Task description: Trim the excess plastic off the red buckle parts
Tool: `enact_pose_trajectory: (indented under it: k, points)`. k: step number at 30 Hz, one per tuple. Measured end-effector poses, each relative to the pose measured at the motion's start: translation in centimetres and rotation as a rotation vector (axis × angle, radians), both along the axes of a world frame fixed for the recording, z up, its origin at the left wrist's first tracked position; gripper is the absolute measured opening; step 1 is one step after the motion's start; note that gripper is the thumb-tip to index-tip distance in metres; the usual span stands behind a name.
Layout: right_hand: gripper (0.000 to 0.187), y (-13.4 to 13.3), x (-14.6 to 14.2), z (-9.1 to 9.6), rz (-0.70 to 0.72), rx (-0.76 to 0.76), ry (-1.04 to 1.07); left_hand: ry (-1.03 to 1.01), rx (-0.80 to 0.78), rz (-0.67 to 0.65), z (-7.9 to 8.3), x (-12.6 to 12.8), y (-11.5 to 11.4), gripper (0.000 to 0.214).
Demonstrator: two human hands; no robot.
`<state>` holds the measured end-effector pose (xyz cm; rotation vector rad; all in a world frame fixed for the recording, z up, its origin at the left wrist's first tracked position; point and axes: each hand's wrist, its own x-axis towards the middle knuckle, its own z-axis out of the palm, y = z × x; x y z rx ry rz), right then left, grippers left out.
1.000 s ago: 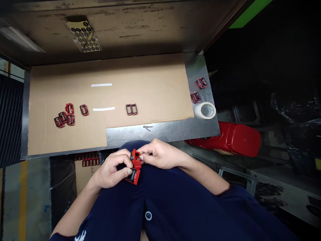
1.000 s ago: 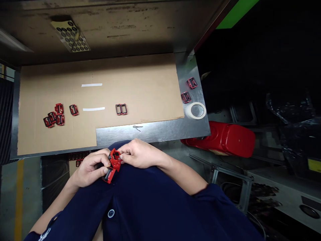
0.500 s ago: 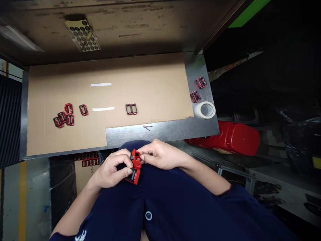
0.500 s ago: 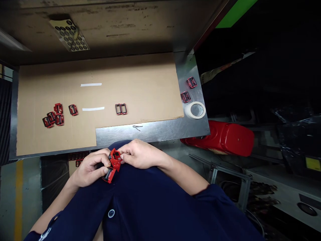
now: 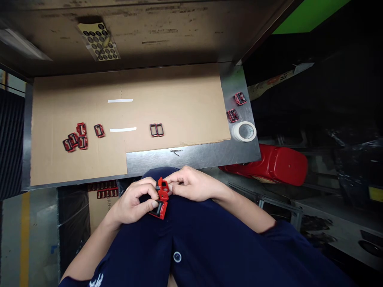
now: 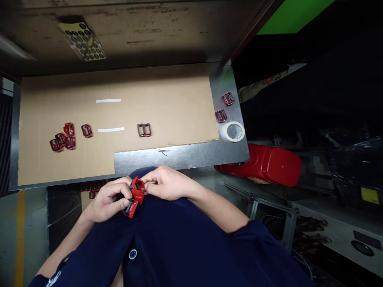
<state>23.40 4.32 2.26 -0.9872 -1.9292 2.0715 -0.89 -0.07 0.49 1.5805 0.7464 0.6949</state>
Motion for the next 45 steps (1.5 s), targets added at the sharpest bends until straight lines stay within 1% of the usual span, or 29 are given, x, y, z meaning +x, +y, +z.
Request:
enact_pose_trajectory:
  k: [2, 4, 10, 18, 27, 31, 34, 38, 45]
  points:
    - [0.022, 0.0, -0.1, -0.2, -0.037, -0.056, -0.010, 0.003, 0.000, 0.005, 0.0, 0.0, 0.0, 0.017]
    - [0.026, -0.1, -0.3, -0.5, -0.059, -0.081, 0.003, 0.007, -0.007, 0.011, 0.0, 0.1, 0.0, 0.017]
    - [0.030, 0.0, -0.3, -0.6, -0.021, 0.000, 0.008, 0.005, -0.020, 0.007, 0.0, 0.1, -0.1, 0.018]
    - [0.029, 0.0, 0.0, -0.8, -0.012, -0.002, 0.061, -0.008, -0.033, -0.002, -0.1, 0.0, -0.2, 0.017]
    - [0.031, -0.4, -0.5, -0.6, -0.045, -0.007, -0.027, 0.006, -0.042, -0.023, 0.0, -0.1, 0.0, 0.015]
    - [0.032, -0.7, -1.0, -0.4, -0.100, -0.024, -0.086, 0.016, -0.049, -0.041, 0.0, -0.1, 0.0, 0.015]
    - [0.032, -1.0, -1.3, -0.2, -0.139, -0.007, -0.137, 0.018, -0.053, -0.042, 0.1, -0.1, 0.1, 0.014]
    - [0.032, -0.8, -1.1, 0.0, -0.096, 0.016, -0.118, 0.015, -0.062, -0.050, 0.0, -0.2, 0.0, 0.014]
    - [0.025, 0.1, 0.0, 0.0, 0.009, 0.023, 0.012, -0.002, -0.061, -0.067, 0.1, -0.2, 0.2, 0.011]
